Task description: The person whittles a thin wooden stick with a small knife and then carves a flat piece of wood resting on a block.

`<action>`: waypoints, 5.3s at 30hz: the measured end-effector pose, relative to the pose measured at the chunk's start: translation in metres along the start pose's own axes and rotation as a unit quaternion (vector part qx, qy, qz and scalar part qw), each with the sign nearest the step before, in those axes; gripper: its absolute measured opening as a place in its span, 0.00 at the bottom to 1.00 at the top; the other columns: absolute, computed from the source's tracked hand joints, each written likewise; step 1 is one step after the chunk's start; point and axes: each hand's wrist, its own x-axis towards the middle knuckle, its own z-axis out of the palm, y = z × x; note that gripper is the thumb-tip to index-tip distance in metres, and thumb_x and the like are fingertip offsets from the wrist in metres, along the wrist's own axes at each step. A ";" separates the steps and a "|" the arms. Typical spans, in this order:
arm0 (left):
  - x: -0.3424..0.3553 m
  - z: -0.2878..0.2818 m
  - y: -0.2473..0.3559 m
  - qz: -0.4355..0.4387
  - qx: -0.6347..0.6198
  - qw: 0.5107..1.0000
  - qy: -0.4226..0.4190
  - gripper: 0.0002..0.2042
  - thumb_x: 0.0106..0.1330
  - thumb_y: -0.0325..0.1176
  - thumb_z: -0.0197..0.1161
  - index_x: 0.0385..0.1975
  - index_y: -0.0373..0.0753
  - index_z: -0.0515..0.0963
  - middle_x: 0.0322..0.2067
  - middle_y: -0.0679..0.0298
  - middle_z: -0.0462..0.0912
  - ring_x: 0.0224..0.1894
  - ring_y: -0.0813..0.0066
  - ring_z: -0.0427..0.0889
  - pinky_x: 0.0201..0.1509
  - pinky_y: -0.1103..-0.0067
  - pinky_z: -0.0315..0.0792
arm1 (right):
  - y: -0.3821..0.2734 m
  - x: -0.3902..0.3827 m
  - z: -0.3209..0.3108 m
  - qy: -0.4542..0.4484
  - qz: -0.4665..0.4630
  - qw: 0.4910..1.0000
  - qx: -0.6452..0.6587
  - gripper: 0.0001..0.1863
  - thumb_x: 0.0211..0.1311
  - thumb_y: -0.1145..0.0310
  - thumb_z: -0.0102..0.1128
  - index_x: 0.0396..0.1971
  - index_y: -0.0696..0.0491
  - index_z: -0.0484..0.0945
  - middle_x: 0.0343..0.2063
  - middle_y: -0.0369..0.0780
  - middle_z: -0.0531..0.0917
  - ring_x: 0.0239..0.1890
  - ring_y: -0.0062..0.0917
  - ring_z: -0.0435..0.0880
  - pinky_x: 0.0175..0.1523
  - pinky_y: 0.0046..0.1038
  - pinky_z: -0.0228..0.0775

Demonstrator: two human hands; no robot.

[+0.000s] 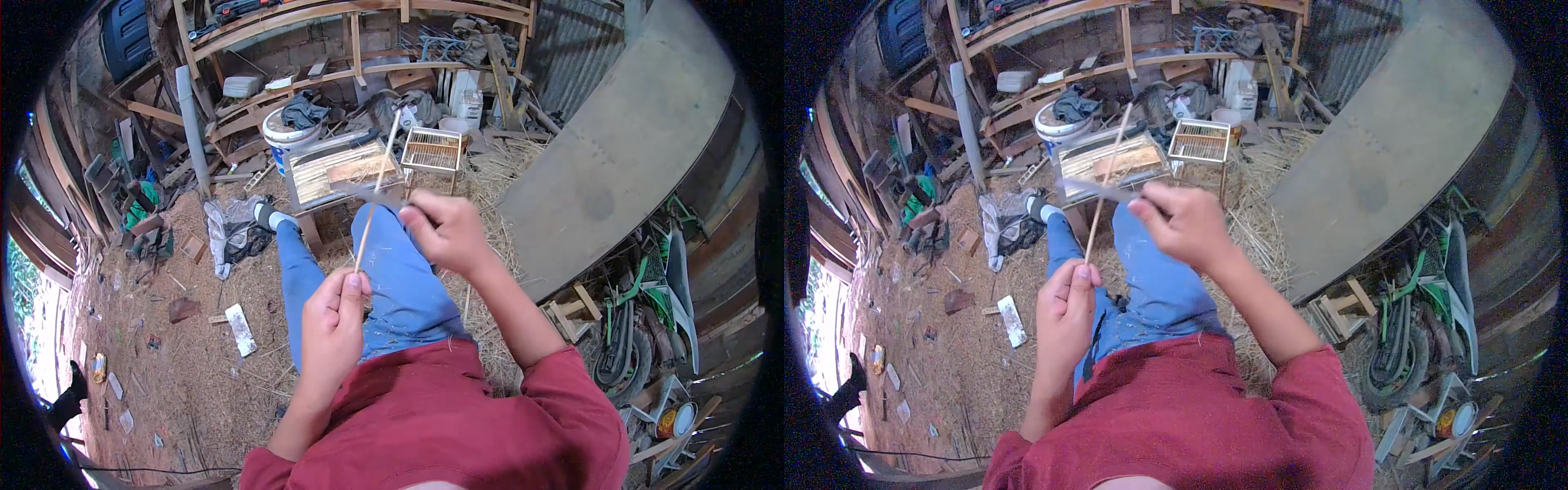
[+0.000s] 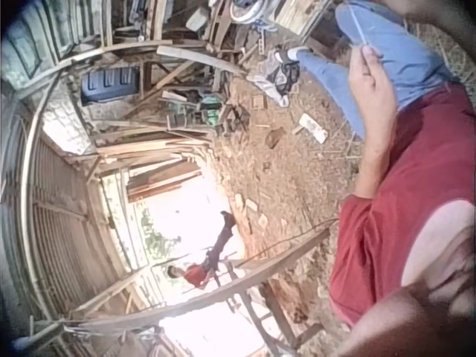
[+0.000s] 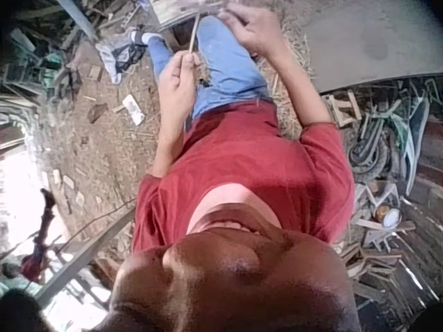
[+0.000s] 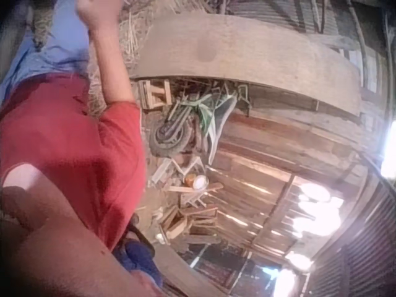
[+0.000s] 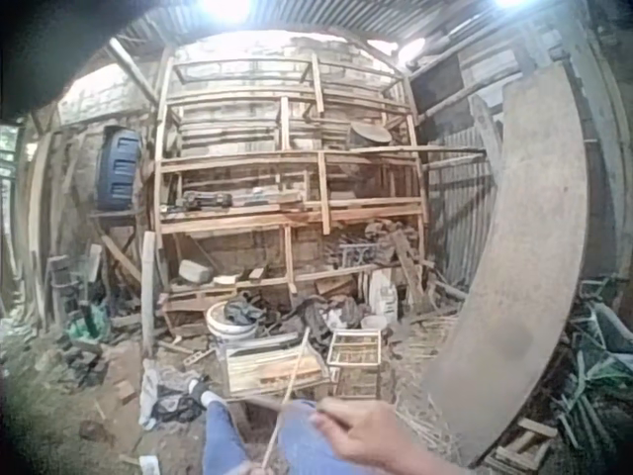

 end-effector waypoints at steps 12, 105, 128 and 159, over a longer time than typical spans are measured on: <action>-0.005 -0.007 0.001 -0.053 0.026 0.998 -0.008 0.12 0.83 0.31 0.51 0.37 0.34 0.77 0.28 0.73 0.75 0.30 0.89 0.67 0.32 0.85 0.63 | -0.010 -0.001 0.011 -0.031 -0.015 0.999 0.020 0.17 0.67 0.53 0.65 0.25 0.49 0.77 0.19 0.44 0.80 0.23 0.43 0.82 0.27 0.40 0.71; 0.503 -0.092 -0.217 0.020 -0.011 0.993 0.115 0.06 0.77 0.26 0.60 0.41 0.30 0.81 0.38 0.64 0.84 0.44 0.80 0.86 0.48 0.79 0.84 | 0.339 0.149 0.290 -0.201 0.381 0.892 0.138 0.16 0.81 0.59 0.48 0.51 0.57 0.75 0.27 0.52 0.82 0.29 0.47 0.84 0.36 0.45 0.72; 0.497 -0.075 -0.220 0.142 0.225 0.958 0.107 0.04 0.67 0.21 0.65 0.34 0.30 0.76 0.30 0.55 0.77 0.33 0.60 0.81 0.38 0.72 0.74 | 0.288 0.180 0.299 -0.220 0.278 0.929 0.104 0.09 0.79 0.67 0.46 0.45 0.57 0.65 0.21 0.58 0.80 0.26 0.60 0.82 0.32 0.58 0.70; 0.461 -0.072 -0.210 0.101 0.238 0.966 0.027 0.05 0.79 0.19 0.52 0.43 0.26 0.76 0.43 0.59 0.74 0.45 0.77 0.79 0.50 0.81 0.83 | 0.315 0.109 0.321 -0.232 0.301 0.922 0.072 0.10 0.75 0.66 0.50 0.41 0.59 0.66 0.18 0.54 0.81 0.22 0.55 0.83 0.28 0.55 0.74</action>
